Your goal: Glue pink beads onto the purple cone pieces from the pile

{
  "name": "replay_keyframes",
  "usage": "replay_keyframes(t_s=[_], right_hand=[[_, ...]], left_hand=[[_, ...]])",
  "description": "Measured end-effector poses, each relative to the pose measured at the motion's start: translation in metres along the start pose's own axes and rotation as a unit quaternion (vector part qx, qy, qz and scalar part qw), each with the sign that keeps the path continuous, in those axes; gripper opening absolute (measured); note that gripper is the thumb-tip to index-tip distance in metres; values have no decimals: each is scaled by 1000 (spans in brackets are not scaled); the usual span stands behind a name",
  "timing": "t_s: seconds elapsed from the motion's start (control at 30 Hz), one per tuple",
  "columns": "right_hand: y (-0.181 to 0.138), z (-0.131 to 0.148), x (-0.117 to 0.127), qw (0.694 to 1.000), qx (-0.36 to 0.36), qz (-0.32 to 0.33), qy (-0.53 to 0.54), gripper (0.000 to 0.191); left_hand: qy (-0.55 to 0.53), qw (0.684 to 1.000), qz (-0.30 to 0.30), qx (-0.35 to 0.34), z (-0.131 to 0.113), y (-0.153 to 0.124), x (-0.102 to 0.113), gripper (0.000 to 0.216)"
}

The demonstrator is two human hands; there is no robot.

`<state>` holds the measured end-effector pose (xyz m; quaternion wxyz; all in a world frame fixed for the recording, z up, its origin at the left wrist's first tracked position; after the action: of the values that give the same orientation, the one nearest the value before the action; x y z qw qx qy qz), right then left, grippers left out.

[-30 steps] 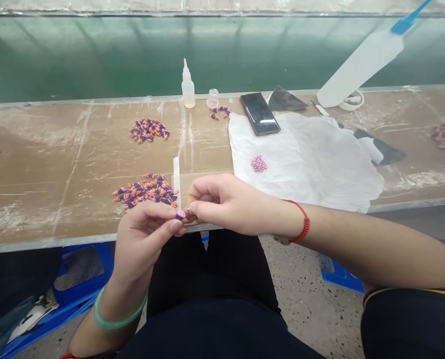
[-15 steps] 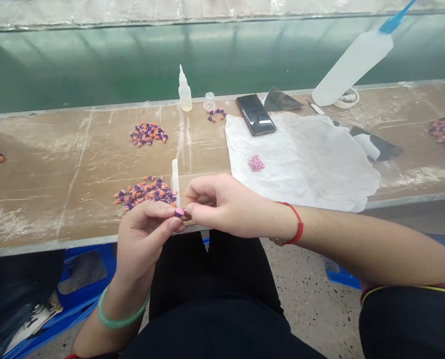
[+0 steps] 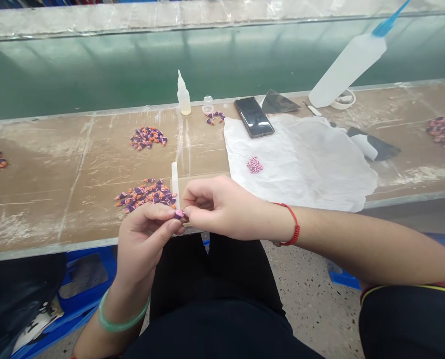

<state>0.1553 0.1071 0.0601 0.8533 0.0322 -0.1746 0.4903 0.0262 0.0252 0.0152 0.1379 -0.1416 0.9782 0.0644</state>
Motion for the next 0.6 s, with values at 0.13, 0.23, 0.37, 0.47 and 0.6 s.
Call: replay_keyframes(t_s=[0.13, 0.23, 0.37, 0.47, 0.6], right_hand=[[-1, 3, 0, 1000, 20, -11, -20, 12], [-2, 7, 0, 997, 51, -29, -48, 14], [-3, 12, 1, 993, 79, -39, -80, 14], [-6, 15, 1, 987, 101, -45, -118, 14], [-9, 18, 1, 975, 126, -61, -172, 13]], left_hand=[[-4, 1000, -16, 4, 1, -1, -1, 16], [-7, 999, -33, 8, 2, -3, -1, 16], [-12, 999, -35, 4, 2, -5, -1, 12], [-3, 1000, -29, 0, 0, -5, -2, 12], [6, 999, -37, 1, 0, -4, -4, 16]])
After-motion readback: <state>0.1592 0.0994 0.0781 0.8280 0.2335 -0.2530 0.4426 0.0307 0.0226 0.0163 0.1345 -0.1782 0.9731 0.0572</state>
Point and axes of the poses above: each hand's wrist, its own y-axis towards the middle knuckle, its own x-axis out of the back of the hand, z = x × y, the point moved 5 cm from there along y, towards the middle knuckle, and after that the axes turned 1 degree about z, right-handed, at the moved point
